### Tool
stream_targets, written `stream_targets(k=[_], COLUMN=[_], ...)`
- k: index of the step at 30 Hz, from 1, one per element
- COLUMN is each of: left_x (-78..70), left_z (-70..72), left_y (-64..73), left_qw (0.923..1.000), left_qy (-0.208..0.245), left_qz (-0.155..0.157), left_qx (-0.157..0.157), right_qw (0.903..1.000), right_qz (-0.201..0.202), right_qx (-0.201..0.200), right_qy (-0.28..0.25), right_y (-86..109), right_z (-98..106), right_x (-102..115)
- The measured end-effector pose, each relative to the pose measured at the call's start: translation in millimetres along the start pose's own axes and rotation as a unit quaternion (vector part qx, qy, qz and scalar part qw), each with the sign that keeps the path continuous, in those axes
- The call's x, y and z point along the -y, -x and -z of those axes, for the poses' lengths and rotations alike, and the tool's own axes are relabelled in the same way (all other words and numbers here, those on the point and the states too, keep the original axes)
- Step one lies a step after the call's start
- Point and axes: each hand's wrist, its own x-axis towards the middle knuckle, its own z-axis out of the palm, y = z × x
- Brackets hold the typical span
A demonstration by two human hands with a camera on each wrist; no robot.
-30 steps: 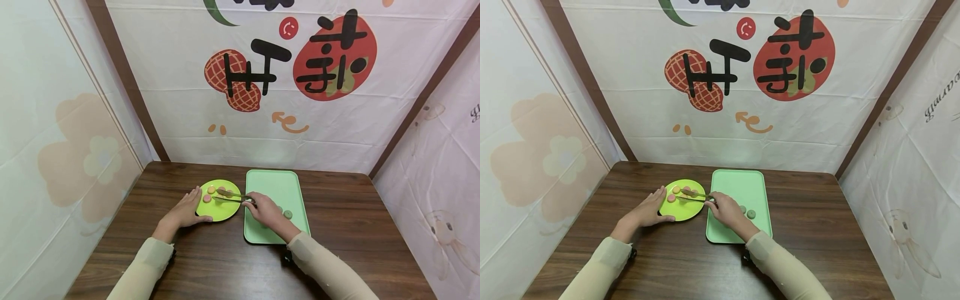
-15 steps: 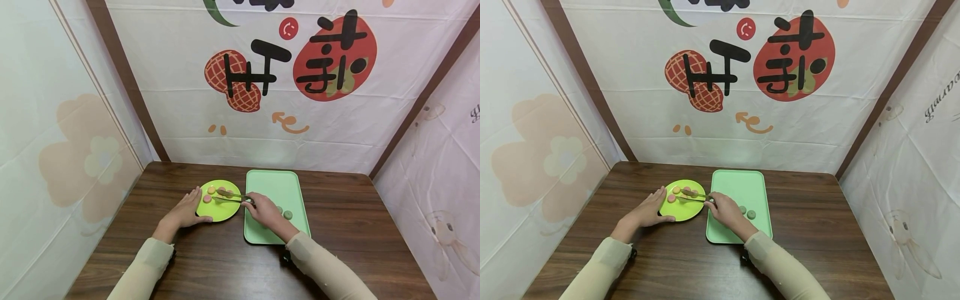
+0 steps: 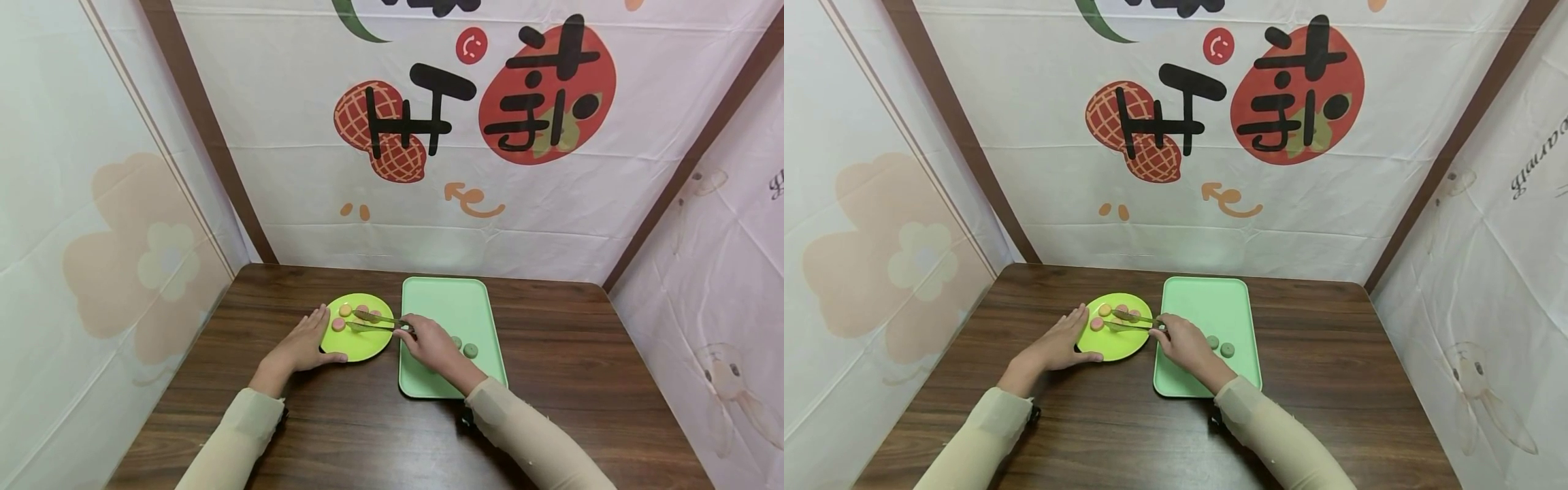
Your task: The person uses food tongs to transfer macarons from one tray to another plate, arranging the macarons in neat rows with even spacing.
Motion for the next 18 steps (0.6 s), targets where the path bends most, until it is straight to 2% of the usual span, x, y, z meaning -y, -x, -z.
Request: stream_targets(k=[18], left_x=[-0.1], left_z=[0.1], left_y=[0.6], left_qw=[1.0000], left_qy=[0.005], left_qz=[-0.004], left_qx=[-0.003], right_qw=[0.9999], right_qz=[0.005], right_qx=[0.006], right_qy=[0.012], right_y=[-2.8], right_z=[0.1], right_x=[1.2])
